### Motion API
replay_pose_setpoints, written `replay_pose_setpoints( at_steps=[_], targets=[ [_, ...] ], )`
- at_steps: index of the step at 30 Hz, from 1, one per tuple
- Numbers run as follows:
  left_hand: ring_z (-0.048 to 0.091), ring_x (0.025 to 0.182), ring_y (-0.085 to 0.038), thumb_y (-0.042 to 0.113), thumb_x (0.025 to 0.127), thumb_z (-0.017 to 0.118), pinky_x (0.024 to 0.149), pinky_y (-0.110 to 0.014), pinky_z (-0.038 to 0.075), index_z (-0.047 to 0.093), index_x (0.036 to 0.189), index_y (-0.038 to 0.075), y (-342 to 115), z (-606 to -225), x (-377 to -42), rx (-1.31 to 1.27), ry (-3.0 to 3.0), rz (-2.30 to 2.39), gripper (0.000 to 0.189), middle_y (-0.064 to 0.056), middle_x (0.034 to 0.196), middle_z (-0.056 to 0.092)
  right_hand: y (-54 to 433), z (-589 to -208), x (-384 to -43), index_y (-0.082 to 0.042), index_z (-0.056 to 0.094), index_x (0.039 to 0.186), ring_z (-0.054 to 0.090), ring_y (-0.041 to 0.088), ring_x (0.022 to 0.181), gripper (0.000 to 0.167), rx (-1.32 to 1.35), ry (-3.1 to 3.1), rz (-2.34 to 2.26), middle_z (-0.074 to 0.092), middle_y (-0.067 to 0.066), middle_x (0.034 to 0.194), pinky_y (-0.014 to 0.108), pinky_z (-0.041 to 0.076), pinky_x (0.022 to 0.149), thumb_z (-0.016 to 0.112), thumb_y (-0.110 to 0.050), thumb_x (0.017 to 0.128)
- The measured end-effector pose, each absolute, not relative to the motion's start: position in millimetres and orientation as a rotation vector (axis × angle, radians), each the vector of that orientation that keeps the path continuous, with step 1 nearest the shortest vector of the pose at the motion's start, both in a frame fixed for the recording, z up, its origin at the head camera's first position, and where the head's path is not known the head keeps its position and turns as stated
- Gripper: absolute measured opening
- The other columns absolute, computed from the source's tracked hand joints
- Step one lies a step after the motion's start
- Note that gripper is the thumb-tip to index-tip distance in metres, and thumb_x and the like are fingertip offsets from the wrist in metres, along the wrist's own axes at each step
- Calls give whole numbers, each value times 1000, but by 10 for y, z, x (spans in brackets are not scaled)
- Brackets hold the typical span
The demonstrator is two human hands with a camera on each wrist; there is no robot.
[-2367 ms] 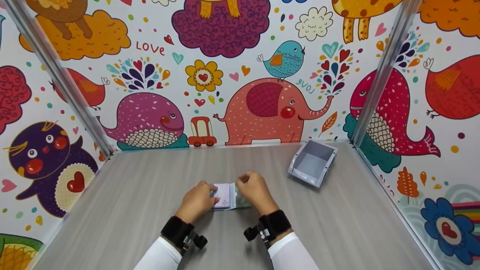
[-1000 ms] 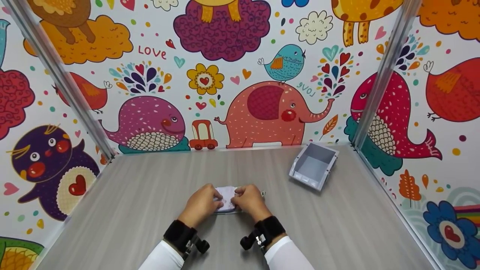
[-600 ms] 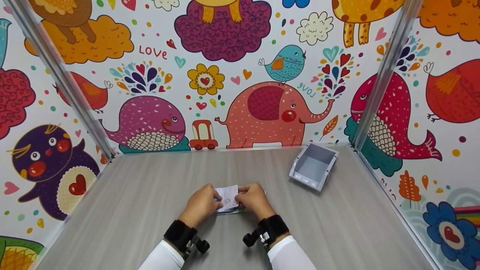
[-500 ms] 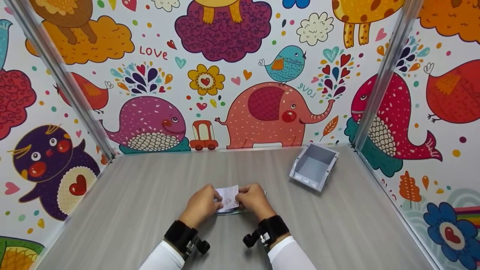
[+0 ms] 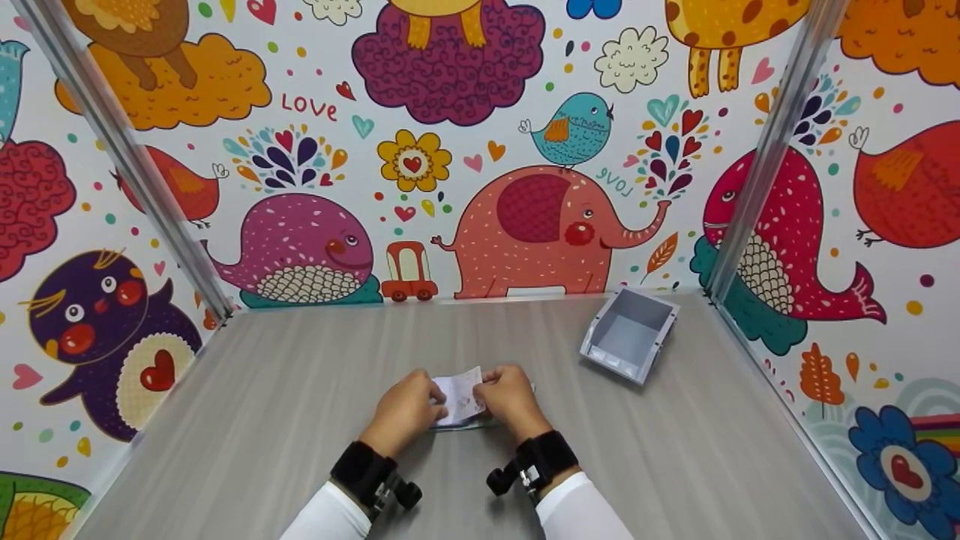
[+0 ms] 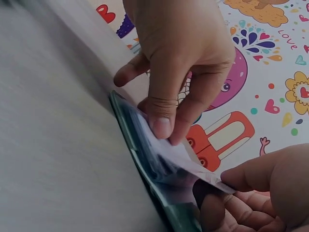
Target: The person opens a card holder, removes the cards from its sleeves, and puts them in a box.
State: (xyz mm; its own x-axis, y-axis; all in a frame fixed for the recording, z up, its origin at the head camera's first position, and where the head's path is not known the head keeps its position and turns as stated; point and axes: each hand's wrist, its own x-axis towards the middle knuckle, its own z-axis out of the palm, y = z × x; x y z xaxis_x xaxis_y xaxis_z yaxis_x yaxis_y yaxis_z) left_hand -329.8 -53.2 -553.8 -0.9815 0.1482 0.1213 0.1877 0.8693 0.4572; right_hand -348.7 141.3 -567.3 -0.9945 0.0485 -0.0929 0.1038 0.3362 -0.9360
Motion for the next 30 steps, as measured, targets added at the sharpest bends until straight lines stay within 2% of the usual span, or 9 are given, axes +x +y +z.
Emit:
replay_pose_setpoints(
  at_steps=[4, 12, 14, 17, 21, 25, 30],
  targets=[
    [75, 92, -29, 13, 89, 95, 88, -48, 63, 85, 94, 5, -530, -5536, -3297, -275, -2959, -718, 14, -9, 100, 74, 1528, -5608, -3535, 5, 81, 101, 65, 14, 77, 17, 126, 2683, -1681, 75, 6, 87, 23, 51, 64, 75, -1, 86],
    [77, 97, -30, 15, 90, 95, 90, -47, 64, 87, 98, 6, -524, -5532, -3291, -282, -2967, -704, 14, -9, 102, 75, 1863, -5459, -3633, 2, 79, 103, 67, 20, 82, 13, 94, 2974, -1490, 75, 10, 91, 28, 52, 70, 72, -5, 95],
    [77, 97, -29, 16, 91, 95, 90, -47, 64, 87, 97, 6, -522, -5537, -3296, -284, -2972, -699, 14, -9, 102, 75, 1964, -5416, -3637, 2, 80, 107, 71, 25, 86, 15, 95, 3042, -1439, 78, 13, 95, 33, 55, 74, 71, -7, 98],
    [76, 96, -29, 16, 91, 95, 89, -47, 63, 87, 95, 8, -520, -5543, -3296, -276, -2970, -709, 13, -8, 102, 75, 2148, -5365, -3638, 4, 81, 113, 77, 37, 93, 18, 65, 3175, -1351, 82, 21, 102, 49, 62, 83, 72, -7, 101],
    [75, 95, -27, 16, 91, 95, 89, -46, 63, 86, 94, 8, -518, -5545, -3289, -250, -2972, -723, 12, -6, 101, 75, 2407, -5305, -3623, 4, 81, 115, 79, 51, 103, 19, 61, 3386, -1208, 83, 28, 109, 66, 59, 94, 75, -6, 101],
    [74, 94, -24, 18, 92, 94, 90, -44, 63, 87, 96, 8, -513, -5546, -3300, -224, -2999, -719, 13, -5, 101, 75, 2625, -5261, -3622, 2, 83, 117, 78, 52, 102, 19, 159, 3484, -1131, 83, 27, 110, 67, 59, 92, 73, -5, 102],
    [74, 95, -24, 18, 93, 94, 91, -45, 63, 87, 97, 8, -511, -5551, -3309, -220, -3007, -716, 13, -5, 102, 75, 2839, -5236, -3627, 3, 83, 119, 77, 53, 109, 22, 287, 3563, -1082, 82, 30, 116, 68, 57, 96, 70, -4, 103]
  ],
)
